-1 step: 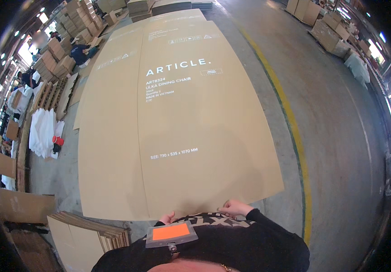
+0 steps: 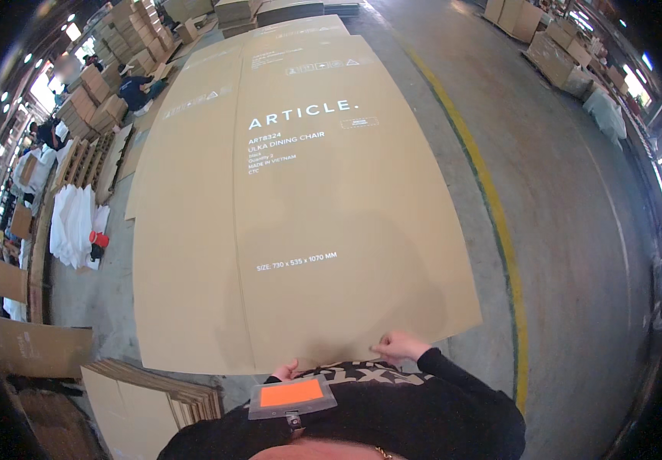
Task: The person picks up a large cardboard box, peels a barcode label from a roll, and sticks it onto the box. They repeat this process for several boxes, lifting each one, applying a label, and placing it back on the stack.
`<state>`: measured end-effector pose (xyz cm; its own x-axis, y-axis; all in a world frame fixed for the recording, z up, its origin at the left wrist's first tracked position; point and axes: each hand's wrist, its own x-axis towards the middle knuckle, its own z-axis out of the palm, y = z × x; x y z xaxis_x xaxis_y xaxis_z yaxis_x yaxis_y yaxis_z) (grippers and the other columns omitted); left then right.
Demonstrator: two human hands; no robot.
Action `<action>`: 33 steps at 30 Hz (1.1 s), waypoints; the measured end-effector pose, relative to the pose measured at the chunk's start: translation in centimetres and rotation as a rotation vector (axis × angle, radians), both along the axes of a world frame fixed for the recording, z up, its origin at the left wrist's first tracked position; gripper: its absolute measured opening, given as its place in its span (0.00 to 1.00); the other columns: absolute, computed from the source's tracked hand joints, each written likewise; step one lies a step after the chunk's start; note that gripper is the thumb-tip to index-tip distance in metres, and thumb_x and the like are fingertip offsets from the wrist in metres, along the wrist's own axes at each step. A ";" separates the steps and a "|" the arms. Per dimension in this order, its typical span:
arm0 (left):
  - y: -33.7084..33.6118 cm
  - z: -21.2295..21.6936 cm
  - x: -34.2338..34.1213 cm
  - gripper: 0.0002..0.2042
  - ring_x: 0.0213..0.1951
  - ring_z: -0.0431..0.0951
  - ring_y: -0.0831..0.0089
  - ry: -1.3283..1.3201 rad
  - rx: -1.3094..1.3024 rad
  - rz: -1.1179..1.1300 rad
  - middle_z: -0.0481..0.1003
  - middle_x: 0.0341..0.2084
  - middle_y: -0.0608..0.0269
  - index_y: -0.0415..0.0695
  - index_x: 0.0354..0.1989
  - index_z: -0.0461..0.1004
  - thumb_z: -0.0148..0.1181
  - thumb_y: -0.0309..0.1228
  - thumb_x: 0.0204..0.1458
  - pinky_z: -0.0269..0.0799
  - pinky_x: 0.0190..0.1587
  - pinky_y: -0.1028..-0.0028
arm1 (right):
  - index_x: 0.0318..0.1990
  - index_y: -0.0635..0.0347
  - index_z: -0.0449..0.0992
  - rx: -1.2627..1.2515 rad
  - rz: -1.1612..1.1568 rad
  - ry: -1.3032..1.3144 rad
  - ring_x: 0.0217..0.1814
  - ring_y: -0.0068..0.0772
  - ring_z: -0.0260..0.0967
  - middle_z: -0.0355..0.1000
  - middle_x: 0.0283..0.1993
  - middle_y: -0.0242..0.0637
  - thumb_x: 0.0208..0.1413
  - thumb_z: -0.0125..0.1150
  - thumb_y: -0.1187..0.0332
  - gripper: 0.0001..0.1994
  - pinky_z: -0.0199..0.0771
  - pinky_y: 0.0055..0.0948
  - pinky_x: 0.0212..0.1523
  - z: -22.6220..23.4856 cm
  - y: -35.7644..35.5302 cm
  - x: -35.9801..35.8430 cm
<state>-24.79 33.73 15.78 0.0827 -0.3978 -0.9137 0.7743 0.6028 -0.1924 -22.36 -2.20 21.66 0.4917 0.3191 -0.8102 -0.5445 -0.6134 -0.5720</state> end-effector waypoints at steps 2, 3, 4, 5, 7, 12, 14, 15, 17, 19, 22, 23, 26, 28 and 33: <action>-0.2 -0.4 -0.4 0.22 0.62 0.64 0.44 -0.119 0.125 -0.116 0.64 0.59 0.40 0.39 0.64 0.57 0.42 0.39 0.67 0.59 0.64 0.42 | 0.46 0.69 0.74 -0.069 -0.077 -0.184 0.37 0.37 0.76 0.78 0.38 0.43 0.55 0.61 0.51 0.25 0.77 0.37 0.43 -0.7 1.0 3.8; 0.0 -0.5 -0.1 0.23 0.61 0.64 0.44 -0.162 0.112 -0.174 0.62 0.60 0.37 0.37 0.64 0.56 0.42 0.40 0.67 0.59 0.64 0.43 | 0.54 0.68 0.68 -0.145 -0.210 -0.444 0.50 0.42 0.71 0.72 0.49 0.49 0.54 0.62 0.52 0.29 0.72 0.37 0.52 -1.5 2.1 5.4; 0.2 -0.7 0.3 0.24 0.61 0.64 0.43 -0.201 0.098 -0.230 0.61 0.60 0.35 0.36 0.64 0.56 0.42 0.40 0.67 0.58 0.64 0.44 | 0.62 0.67 0.62 -0.223 -0.340 -0.701 0.63 0.46 0.65 0.67 0.60 0.54 0.53 0.62 0.54 0.34 0.67 0.37 0.61 -2.4 3.7 7.1; 0.6 -0.8 0.8 0.25 0.61 0.64 0.42 -0.245 0.083 -0.285 0.60 0.61 0.32 0.34 0.64 0.55 0.42 0.41 0.67 0.58 0.65 0.44 | 0.67 0.62 0.54 -0.113 -0.466 -0.560 0.70 0.49 0.53 0.54 0.67 0.53 0.53 0.63 0.53 0.39 0.57 0.43 0.66 -2.9 4.9 9.4; 3.3 -0.5 2.2 0.30 0.63 0.60 0.37 -0.146 -0.047 -0.357 0.54 0.63 0.26 0.30 0.64 0.52 0.46 0.43 0.64 0.57 0.66 0.47 | 0.73 0.54 0.38 0.108 -0.765 -0.199 0.78 0.55 0.34 0.34 0.76 0.53 0.54 0.63 0.52 0.47 0.47 0.60 0.69 -1.1 8.5 14.7; 11.0 6.0 7.9 0.44 0.68 0.45 0.32 -0.044 -0.161 0.141 0.38 0.68 0.27 0.40 0.71 0.31 0.53 0.49 0.58 0.47 0.65 0.35 | 0.72 0.45 0.20 0.534 -1.206 0.439 0.76 0.66 0.08 0.08 0.76 0.47 0.58 0.59 0.50 0.52 0.25 0.79 0.65 1.8 14.0 16.9; 12.9 7.2 10.7 0.54 0.70 0.36 0.32 -0.174 -0.008 0.193 0.27 0.69 0.31 0.47 0.70 0.19 0.57 0.56 0.52 0.40 0.63 0.28 | 0.72 0.43 0.20 0.551 -1.306 0.420 0.76 0.68 0.07 0.08 0.75 0.47 0.57 0.58 0.47 0.52 0.26 0.79 0.64 0.4 14.6 16.5; 14.6 5.8 11.9 0.58 0.70 0.32 0.32 -0.211 -0.026 0.235 0.22 0.69 0.32 0.49 0.68 0.14 0.59 0.59 0.50 0.38 0.63 0.26 | 0.73 0.42 0.20 0.564 -1.347 0.418 0.75 0.68 0.07 0.07 0.75 0.47 0.57 0.58 0.46 0.52 0.26 0.79 0.64 -0.5 14.6 16.9; 15.4 3.0 14.2 0.65 0.70 0.26 0.34 -0.240 -0.036 0.336 0.18 0.68 0.34 0.50 0.67 0.08 0.62 0.63 0.44 0.35 0.63 0.26 | 0.73 0.41 0.21 0.589 -1.436 0.411 0.75 0.69 0.07 0.07 0.75 0.47 0.56 0.57 0.43 0.52 0.25 0.79 0.64 -2.1 14.4 18.1; 15.1 0.3 16.1 0.69 0.70 0.22 0.36 -0.214 -0.017 0.455 0.18 0.69 0.35 0.51 0.67 0.09 0.64 0.67 0.38 0.32 0.64 0.28 | 0.73 0.40 0.22 0.560 -1.498 0.388 0.76 0.68 0.09 0.08 0.76 0.46 0.55 0.57 0.40 0.53 0.25 0.79 0.64 -3.4 14.6 18.9; 14.8 -1.6 18.4 0.70 0.71 0.22 0.40 -0.065 -0.037 0.506 0.19 0.69 0.35 0.48 0.68 0.12 0.63 0.70 0.36 0.29 0.67 0.34 | 0.74 0.41 0.28 0.451 -1.507 0.301 0.77 0.64 0.13 0.13 0.77 0.43 0.54 0.55 0.37 0.51 0.26 0.80 0.64 -4.8 15.8 19.9; 14.8 -2.5 18.9 0.71 0.71 0.22 0.38 -0.079 -0.052 0.490 0.19 0.68 0.34 0.47 0.68 0.11 0.62 0.71 0.35 0.30 0.67 0.34 | 0.74 0.42 0.32 0.419 -1.496 0.262 0.78 0.62 0.16 0.17 0.78 0.41 0.55 0.53 0.36 0.49 0.26 0.80 0.63 -5.2 16.1 20.5; 15.9 -5.6 19.5 0.72 0.70 0.22 0.36 -0.076 -0.078 0.462 0.19 0.68 0.32 0.44 0.68 0.11 0.60 0.74 0.33 0.30 0.67 0.35 | 0.74 0.45 0.37 0.367 -1.468 0.201 0.78 0.61 0.20 0.23 0.79 0.41 0.54 0.52 0.33 0.49 0.27 0.81 0.63 -6.6 17.0 21.6; 16.1 -7.4 20.4 0.73 0.70 0.22 0.36 -0.035 -0.102 0.473 0.19 0.68 0.32 0.41 0.67 0.11 0.59 0.75 0.33 0.30 0.67 0.36 | 0.74 0.46 0.38 0.338 -1.479 0.196 0.78 0.62 0.22 0.25 0.78 0.43 0.53 0.53 0.32 0.50 0.29 0.80 0.63 -8.1 17.3 22.2; 14.9 -11.9 22.8 0.70 0.71 0.25 0.37 -0.048 -0.039 0.429 0.24 0.70 0.38 0.40 0.70 0.18 0.56 0.76 0.34 0.30 0.68 0.37 | 0.74 0.40 0.39 0.384 -1.502 0.184 0.74 0.70 0.35 0.33 0.77 0.48 0.52 0.54 0.32 0.49 0.43 0.74 0.64 -15.4 16.4 23.1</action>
